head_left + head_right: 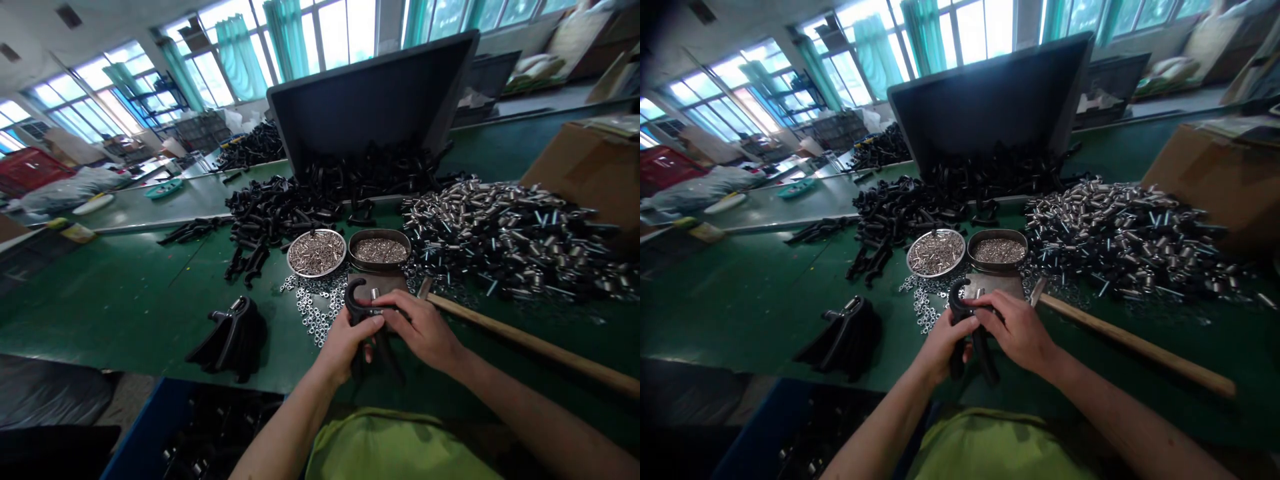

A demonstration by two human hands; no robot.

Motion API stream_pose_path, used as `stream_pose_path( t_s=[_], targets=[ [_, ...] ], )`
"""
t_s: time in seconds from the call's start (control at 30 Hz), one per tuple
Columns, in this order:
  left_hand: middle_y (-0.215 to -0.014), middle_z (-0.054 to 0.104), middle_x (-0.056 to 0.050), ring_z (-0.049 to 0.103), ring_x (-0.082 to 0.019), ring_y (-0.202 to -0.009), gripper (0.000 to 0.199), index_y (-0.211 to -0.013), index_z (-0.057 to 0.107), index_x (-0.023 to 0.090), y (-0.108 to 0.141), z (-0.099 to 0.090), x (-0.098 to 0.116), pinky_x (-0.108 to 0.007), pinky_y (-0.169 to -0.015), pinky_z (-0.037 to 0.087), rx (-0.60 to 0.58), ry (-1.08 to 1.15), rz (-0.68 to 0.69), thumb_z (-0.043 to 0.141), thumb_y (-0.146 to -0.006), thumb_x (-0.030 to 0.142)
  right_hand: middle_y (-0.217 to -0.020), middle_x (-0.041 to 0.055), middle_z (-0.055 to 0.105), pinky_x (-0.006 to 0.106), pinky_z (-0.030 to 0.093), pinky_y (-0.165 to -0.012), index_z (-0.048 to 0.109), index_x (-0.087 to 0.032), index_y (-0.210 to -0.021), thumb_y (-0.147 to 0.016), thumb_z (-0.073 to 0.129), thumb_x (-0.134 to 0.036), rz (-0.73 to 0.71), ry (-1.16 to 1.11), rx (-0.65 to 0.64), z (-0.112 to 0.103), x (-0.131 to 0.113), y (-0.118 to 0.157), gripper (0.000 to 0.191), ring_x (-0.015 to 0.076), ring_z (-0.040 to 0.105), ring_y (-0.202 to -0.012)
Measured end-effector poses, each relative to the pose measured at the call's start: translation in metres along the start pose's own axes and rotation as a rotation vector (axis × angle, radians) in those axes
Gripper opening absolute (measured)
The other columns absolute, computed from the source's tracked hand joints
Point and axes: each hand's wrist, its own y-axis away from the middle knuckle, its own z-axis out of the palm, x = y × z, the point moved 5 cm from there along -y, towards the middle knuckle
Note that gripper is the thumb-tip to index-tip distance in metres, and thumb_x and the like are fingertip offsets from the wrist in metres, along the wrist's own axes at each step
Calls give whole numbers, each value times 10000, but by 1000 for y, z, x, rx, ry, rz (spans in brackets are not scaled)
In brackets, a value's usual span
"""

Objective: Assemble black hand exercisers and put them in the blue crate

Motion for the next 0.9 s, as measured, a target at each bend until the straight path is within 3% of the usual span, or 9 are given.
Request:
stream_pose_path(
  t_s=[0.1,0.17,0.27,0.33,0.43,0.6,0.8,0.9],
  targets=[
    [-751,539,35,487,-58,-480,561,-1134,475,192,-3,-4,2,-183,-407,454,-17,57,40,737,-657,329,-915,80,656,318,458,-772,603,-196,-1021,-898,443,-382,-77,58,37,-4,3,2,274,199,612,-872],
    [-798,563,25,521,-76,-526,659,-1211,431,221,-2,-9,7,-206,-456,485,5,-20,99,753,-641,297,-818,65,653,309,471,-698,589,-193,-998,-902,406,-444,79,-13,37,-1,19,5,325,189,619,-771],
    [-942,602,-18,593,-130,-697,798,-1314,357,253,4,-15,19,-268,-628,534,42,-231,231,765,-628,243,-690,27,627,259,450,-525,562,-173,-993,-913,284,-551,424,-313,-176,19,43,8,475,151,587,-581],
    [-1107,586,-46,605,-173,-890,859,-1356,319,274,7,-14,25,-320,-810,514,27,-352,298,764,-625,205,-707,35,633,248,442,-506,579,-152,-928,-895,295,-590,494,-460,-340,31,45,5,522,146,580,-585],
    [-1226,542,-53,555,-211,-1069,839,-1351,337,271,8,-10,22,-363,-962,433,-10,-441,338,755,-630,176,-801,53,660,266,463,-603,606,-139,-841,-860,438,-544,438,-490,-405,37,36,-4,439,170,602,-718],
    [-1255,519,-58,527,-222,-1125,784,-1319,337,257,10,-14,6,-371,-986,411,96,-395,351,749,-652,223,-769,47,635,281,440,-629,545,-175,-762,-864,465,-371,330,-136,-191,29,21,-11,235,178,582,-731],
    [-1208,542,-55,528,-220,-1114,821,-1279,338,246,12,-14,4,-371,-995,390,26,-545,365,786,-591,237,-859,90,641,321,445,-712,578,-176,-865,-903,395,-295,76,244,-356,33,7,-5,221,212,607,-822],
    [-1167,552,-56,552,-212,-1057,790,-1256,345,229,4,-11,0,-357,-950,421,-24,-540,339,764,-586,206,-899,120,656,336,444,-732,599,-152,-909,-910,367,-271,89,325,-403,36,15,-5,261,229,622,-841]
  ],
)
